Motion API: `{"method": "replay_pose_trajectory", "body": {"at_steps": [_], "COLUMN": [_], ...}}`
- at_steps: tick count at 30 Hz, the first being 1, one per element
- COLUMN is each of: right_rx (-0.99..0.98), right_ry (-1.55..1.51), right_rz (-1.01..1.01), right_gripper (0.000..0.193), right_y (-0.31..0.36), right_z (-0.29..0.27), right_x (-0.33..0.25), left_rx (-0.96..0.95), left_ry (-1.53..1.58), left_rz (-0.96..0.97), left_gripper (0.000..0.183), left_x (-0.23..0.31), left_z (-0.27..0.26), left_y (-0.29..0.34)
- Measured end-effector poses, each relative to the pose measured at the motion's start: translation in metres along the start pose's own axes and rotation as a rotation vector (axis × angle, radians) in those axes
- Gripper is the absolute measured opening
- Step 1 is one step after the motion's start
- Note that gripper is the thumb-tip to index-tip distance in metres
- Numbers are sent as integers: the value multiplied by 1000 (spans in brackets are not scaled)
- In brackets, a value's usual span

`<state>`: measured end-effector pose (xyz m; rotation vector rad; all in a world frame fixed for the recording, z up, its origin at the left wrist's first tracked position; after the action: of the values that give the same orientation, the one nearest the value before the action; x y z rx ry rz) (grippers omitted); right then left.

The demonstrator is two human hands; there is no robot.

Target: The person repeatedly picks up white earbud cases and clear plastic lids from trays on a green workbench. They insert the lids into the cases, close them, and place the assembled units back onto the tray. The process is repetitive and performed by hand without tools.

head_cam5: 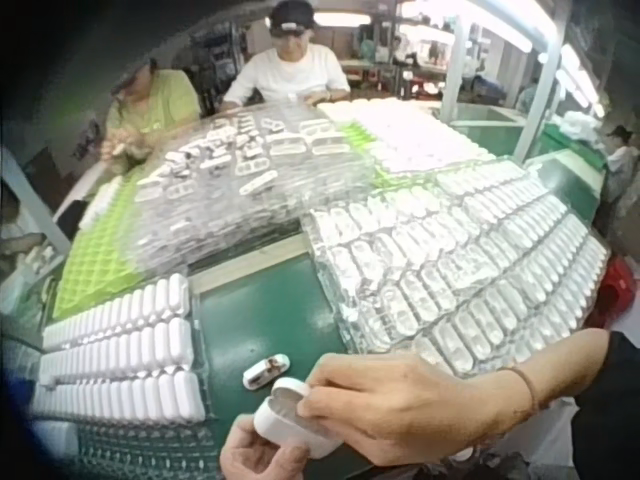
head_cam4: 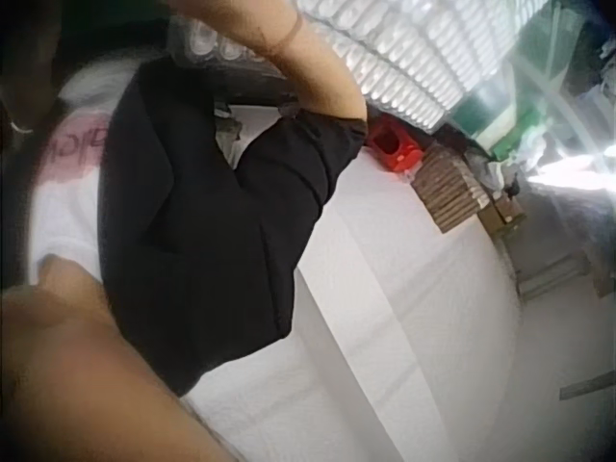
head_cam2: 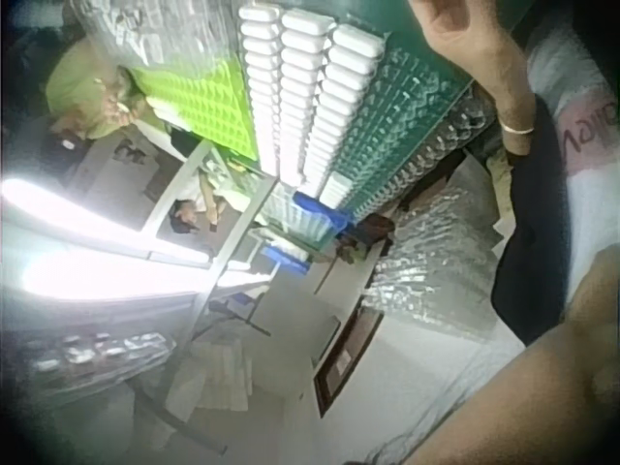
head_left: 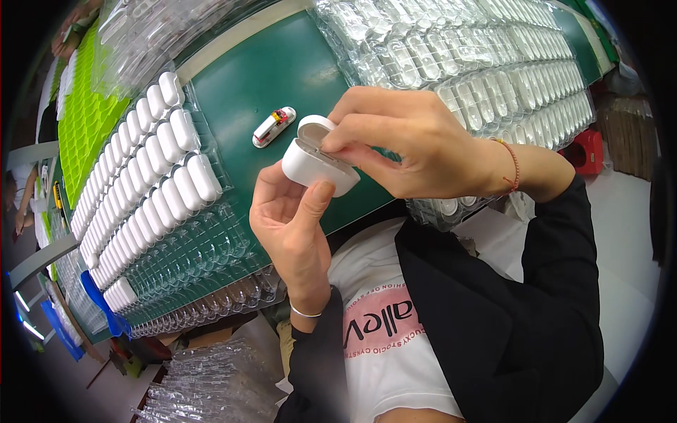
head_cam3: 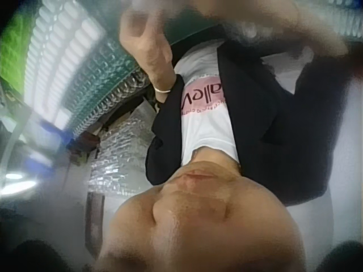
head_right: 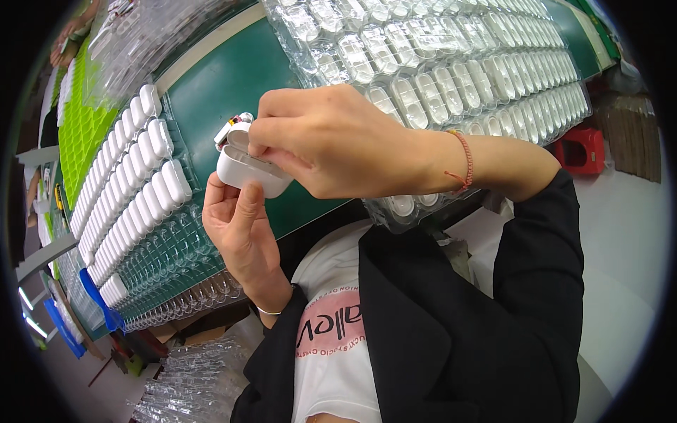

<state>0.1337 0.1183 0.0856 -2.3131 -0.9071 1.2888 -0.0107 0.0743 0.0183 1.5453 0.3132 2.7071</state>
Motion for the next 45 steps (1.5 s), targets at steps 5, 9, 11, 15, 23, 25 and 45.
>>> {"method": "replay_pose_trajectory", "body": {"at_steps": [5, 9, 11, 15, 23, 25, 45], "right_rx": [7, 57, 50, -11, -10, -29, -96], "right_ry": [93, 193, 159, 26, 64, 107, -320], "right_rz": [-83, -163, -114, 25, -20, -49, 168], "right_gripper": [8, 8, 8, 12, 14, 12, 21], "right_y": [2, 5, 5, 0, 2, 3, -14], "right_z": [-2, -2, -2, -7, -5, -3, 8], "right_x": [-6, -12, -10, 0, -2, -4, -1], "left_rx": [38, 18, 10, 7, 11, 26, -2], "left_ry": [-8, -33, -58, -7, -3, -27, 235], "left_rz": [53, 23, 15, 1, -17, 13, 12], "left_gripper": [40, 41, 43, 46, 46, 46, 53], "left_x": [0, 1, 2, 1, -1, -3, -3], "left_z": [1, 3, 5, 3, 4, 4, -3], "left_y": [1, 1, 1, 0, 1, 2, 9]}}
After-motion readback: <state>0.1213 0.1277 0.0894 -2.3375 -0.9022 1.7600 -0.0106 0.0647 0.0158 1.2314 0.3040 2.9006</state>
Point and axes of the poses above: each hand's wrist, its own y-axis away from the middle knuckle, its own z-axis out of the palm, x = y × z, the point moved 6 cm from there along -y, towards the middle knuckle, and after that the axes turned 8 degrees about x, right-handed, at the moved point
